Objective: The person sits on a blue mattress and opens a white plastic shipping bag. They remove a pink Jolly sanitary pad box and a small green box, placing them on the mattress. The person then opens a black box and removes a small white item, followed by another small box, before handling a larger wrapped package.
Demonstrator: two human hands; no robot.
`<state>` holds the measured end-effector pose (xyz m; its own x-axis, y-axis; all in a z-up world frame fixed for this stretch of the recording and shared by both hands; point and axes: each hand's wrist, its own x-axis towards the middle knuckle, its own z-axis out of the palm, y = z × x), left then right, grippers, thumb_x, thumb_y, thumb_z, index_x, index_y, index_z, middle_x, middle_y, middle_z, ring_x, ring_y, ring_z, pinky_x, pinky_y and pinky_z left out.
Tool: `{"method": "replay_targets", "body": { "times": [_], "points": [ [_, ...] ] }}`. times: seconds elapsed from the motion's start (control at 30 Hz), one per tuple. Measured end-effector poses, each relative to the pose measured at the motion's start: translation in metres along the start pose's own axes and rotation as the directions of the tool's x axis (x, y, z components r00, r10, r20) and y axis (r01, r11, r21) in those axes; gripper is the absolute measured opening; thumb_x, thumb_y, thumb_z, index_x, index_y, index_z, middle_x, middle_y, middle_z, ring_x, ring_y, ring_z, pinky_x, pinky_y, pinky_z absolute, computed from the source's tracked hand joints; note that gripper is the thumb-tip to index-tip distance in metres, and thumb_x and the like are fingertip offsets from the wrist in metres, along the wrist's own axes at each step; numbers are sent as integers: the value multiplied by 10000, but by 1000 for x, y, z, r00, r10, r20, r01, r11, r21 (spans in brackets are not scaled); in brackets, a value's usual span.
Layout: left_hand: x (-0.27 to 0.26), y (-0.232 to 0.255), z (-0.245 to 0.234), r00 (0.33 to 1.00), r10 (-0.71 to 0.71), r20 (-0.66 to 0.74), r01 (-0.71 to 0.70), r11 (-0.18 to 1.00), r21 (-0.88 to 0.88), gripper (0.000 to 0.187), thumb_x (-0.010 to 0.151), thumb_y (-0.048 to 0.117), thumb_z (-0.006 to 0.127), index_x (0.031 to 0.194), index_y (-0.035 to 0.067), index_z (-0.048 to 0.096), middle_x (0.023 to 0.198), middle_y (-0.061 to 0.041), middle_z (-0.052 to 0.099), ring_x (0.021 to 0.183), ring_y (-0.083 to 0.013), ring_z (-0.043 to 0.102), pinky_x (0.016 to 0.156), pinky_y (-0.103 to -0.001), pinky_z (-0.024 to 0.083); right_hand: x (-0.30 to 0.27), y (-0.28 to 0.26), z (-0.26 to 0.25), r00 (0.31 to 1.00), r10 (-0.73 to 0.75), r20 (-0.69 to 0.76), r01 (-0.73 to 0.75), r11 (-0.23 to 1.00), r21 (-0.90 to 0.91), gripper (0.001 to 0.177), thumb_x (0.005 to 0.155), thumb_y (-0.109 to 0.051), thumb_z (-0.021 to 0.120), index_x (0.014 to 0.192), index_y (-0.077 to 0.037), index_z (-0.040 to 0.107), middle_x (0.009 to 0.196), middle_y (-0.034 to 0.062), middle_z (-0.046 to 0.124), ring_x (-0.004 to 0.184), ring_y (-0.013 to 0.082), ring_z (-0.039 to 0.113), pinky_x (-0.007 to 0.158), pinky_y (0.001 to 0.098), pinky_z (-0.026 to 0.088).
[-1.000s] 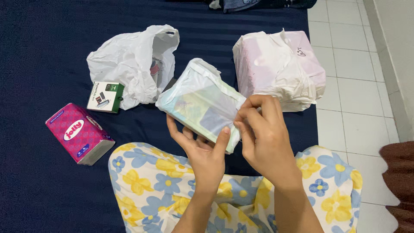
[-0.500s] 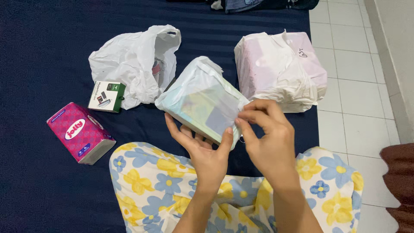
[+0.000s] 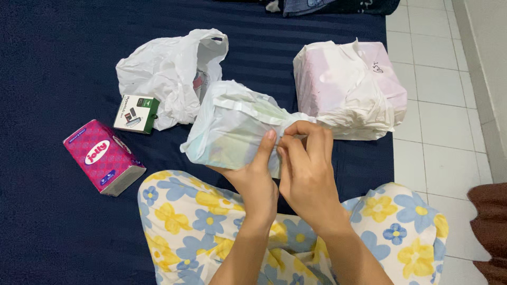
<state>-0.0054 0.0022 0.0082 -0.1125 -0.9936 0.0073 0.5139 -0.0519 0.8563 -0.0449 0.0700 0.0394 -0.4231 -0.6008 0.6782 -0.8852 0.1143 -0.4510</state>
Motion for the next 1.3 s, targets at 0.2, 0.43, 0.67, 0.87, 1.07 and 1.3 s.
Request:
{"method": "replay_targets", "body": {
  "times": [0.2, 0.43, 0.67, 0.87, 1.07, 1.3],
  "points": [
    [2, 0, 1, 995, -59, -84, 61, 998, 22, 955, 730, -6, 840, 1456, 66, 224, 1428, -149, 428, 1337, -256, 470, 1105, -394, 436, 3, 9, 4, 998, -7, 65, 1, 996, 88, 160, 873, 90, 676, 1008, 43, 603, 1172, 178, 540, 1073, 363, 517, 899, 428, 474],
    [8, -4, 2, 987, -114, -117, 101, 988, -114, 924, 720, -8, 833, 1435, 63, 252, 1437, -154, 432, 1352, -273, 462, 1117, -402, 415, 10, 17, -5, 989, -43, 138, 18, 983, 182, 167, 836, 79, 690, 970, 22, 610, 1148, 166, 557, 1062, 339, 544, 918, 408, 482],
    [10, -7, 1, 988, -90, -129, 80, 994, -78, 916, 738, -1, 829, 1429, 66, 231, 1432, -158, 426, 1350, -270, 464, 1117, -404, 426, 4, 8, 3, 987, 160, -12, -152, 956, 251, 224, 864, -5, 751, 1078, 3, 687, 1116, 111, 666, 1015, 259, 679, 870, 356, 550],
    [4, -13, -2, 995, 9, -97, -8, 1000, 5, 869, 770, 13, 838, 1407, 36, 249, 1393, -178, 442, 1293, -259, 490, 1080, -403, 460, -1, 4, 19, 995, 74, -59, -71, 995, 64, 148, 893, 8, 732, 1036, -1, 696, 1047, 122, 642, 971, 298, 619, 849, 397, 515],
    [2, -14, -5, 996, 39, -86, -33, 997, 75, 838, 792, 23, 843, 1402, 31, 269, 1387, -176, 456, 1279, -254, 498, 1072, -391, 457, -1, 7, 20, 986, 163, -9, -159, 970, 185, 82, 906, 36, 665, 975, 10, 627, 1033, 142, 614, 960, 311, 592, 806, 386, 505],
    [6, -5, -3, 994, -61, -95, 56, 997, -59, 882, 766, -10, 817, 1448, 74, 264, 1434, -150, 449, 1324, -246, 483, 1093, -381, 430, 3, 11, 15, 1000, -24, -15, 26, 984, 174, 120, 900, 43, 679, 996, 14, 613, 1061, 138, 621, 984, 334, 590, 854, 410, 487]
  ]
}}
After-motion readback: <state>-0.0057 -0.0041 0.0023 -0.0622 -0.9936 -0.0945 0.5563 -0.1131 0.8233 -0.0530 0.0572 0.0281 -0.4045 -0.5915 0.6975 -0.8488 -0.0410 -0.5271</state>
